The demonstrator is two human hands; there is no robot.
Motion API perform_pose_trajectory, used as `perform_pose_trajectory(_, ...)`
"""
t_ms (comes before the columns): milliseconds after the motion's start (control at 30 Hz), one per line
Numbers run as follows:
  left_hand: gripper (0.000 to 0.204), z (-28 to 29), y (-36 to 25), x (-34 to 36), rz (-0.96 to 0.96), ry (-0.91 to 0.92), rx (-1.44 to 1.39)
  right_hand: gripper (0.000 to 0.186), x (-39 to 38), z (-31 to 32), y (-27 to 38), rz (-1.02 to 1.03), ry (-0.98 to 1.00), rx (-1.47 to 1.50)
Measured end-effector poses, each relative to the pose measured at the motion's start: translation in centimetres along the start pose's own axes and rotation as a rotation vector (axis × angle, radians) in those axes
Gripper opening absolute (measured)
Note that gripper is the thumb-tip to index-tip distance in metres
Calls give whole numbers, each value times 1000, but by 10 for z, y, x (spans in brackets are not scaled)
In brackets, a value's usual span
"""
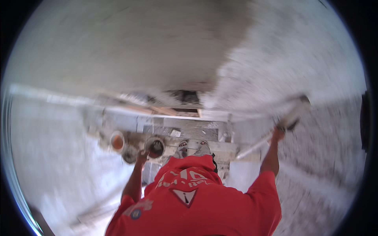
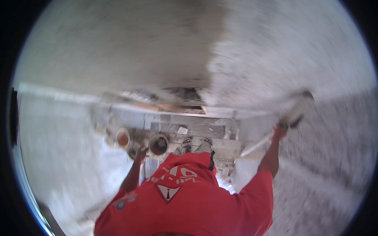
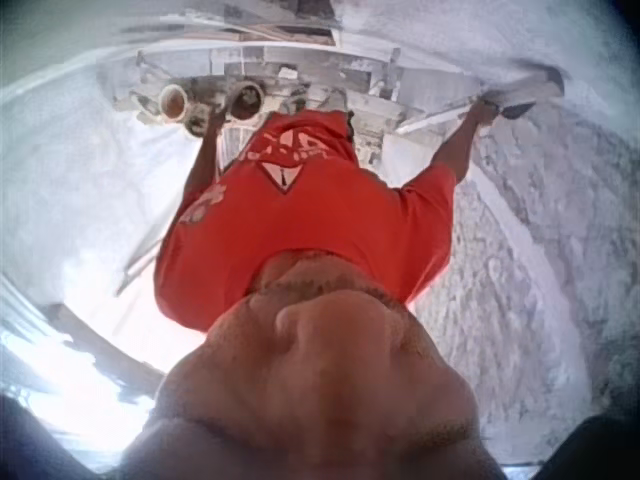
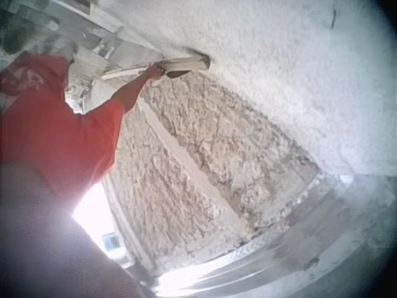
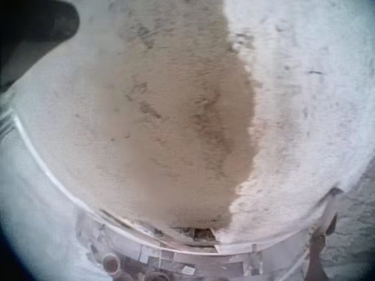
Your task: The person applies and smooths plaster on a ceiling using a straightedge and a trowel, then uses a float for a final finish.
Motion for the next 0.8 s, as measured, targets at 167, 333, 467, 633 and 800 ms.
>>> perform_pose_trajectory(167,67,5,48,-80,100,-341,-87,45,-6,12,48,-36,214,258)
perform_pose_trajectory(333,71,-15,60,-108,308,-253,-78,46,-40,60,57,-192,453,598)
perform_pose_trajectory(467,72,-26,93,-108,270,-227,-46,47,-49,76,62,-158,501,718)
perform_pose_trajectory(633,68,-23,80,-103,282,-276,-127,43,-34,84,20,257,112,206)
perform_pose_trajectory(800,68,-16,93,-105,293,-289,-197,49,-110,55,-58,377,278,-191)
Point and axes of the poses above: each hand's wrist, its own x-axis towards the middle knuckle, its own z-axis out of the back of the hand, y = z × x, the point moved 6 cm from there along x, towards the middle knuckle, and after that the axes turned 11 degrees about -z, right-handed, at the moved point
